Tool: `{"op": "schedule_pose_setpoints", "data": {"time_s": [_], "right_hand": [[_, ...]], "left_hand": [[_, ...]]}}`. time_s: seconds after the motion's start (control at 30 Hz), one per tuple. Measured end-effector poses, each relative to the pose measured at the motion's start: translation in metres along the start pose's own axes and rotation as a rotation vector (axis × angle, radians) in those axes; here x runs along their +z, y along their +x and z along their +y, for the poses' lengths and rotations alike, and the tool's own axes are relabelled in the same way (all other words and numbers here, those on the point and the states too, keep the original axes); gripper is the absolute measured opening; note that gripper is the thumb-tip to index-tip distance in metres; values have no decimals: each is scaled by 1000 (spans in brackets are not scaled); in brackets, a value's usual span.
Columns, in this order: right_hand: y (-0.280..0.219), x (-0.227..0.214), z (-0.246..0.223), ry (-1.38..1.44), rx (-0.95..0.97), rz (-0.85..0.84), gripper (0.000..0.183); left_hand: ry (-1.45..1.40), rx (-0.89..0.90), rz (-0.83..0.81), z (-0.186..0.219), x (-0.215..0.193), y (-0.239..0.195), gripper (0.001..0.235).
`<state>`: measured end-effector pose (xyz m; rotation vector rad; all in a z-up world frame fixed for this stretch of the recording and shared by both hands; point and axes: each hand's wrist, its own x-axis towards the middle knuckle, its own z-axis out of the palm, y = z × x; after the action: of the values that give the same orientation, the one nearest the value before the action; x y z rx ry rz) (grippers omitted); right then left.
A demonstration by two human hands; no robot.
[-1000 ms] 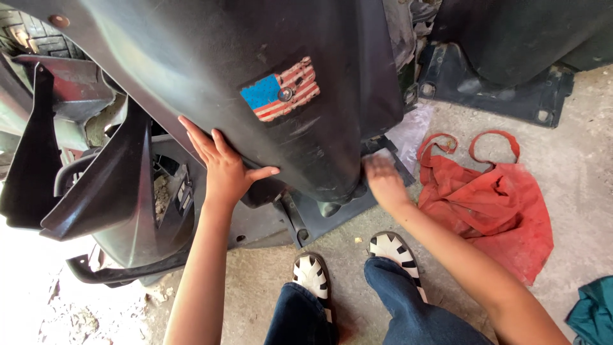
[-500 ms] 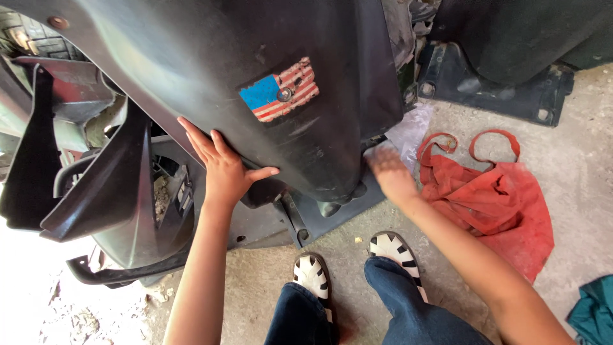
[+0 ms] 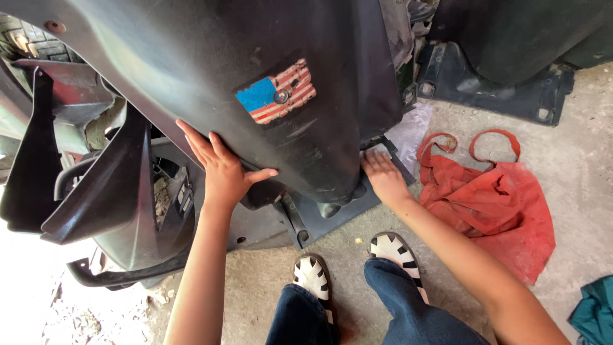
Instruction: The person sands a black motorcycle part with a sanding block, first while standing and then while sitting on the floor. They hold the part with one hand and sand the surface with the other.
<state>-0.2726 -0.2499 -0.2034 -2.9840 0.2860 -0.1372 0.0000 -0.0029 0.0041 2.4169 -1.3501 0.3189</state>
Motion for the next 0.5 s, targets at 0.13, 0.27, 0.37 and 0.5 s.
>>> {"op": "schedule_pose_setpoints", "data": {"time_s": [0.13, 0.27, 0.37, 0.5], "right_hand": [[0, -5, 22, 66, -20, -10, 46], [5, -8, 22, 121, 131, -40, 46], [0, -5, 10, 129, 36, 27, 47], [12, -23, 16, 119, 127, -327, 43]], "left_hand": [[-6, 5, 0, -1, 1, 0, 159], [-3, -7, -1, 0, -1, -1, 159], [-9, -9, 1, 0, 1, 0, 159], [-8, -16, -8, -2, 1, -2, 159]]}}
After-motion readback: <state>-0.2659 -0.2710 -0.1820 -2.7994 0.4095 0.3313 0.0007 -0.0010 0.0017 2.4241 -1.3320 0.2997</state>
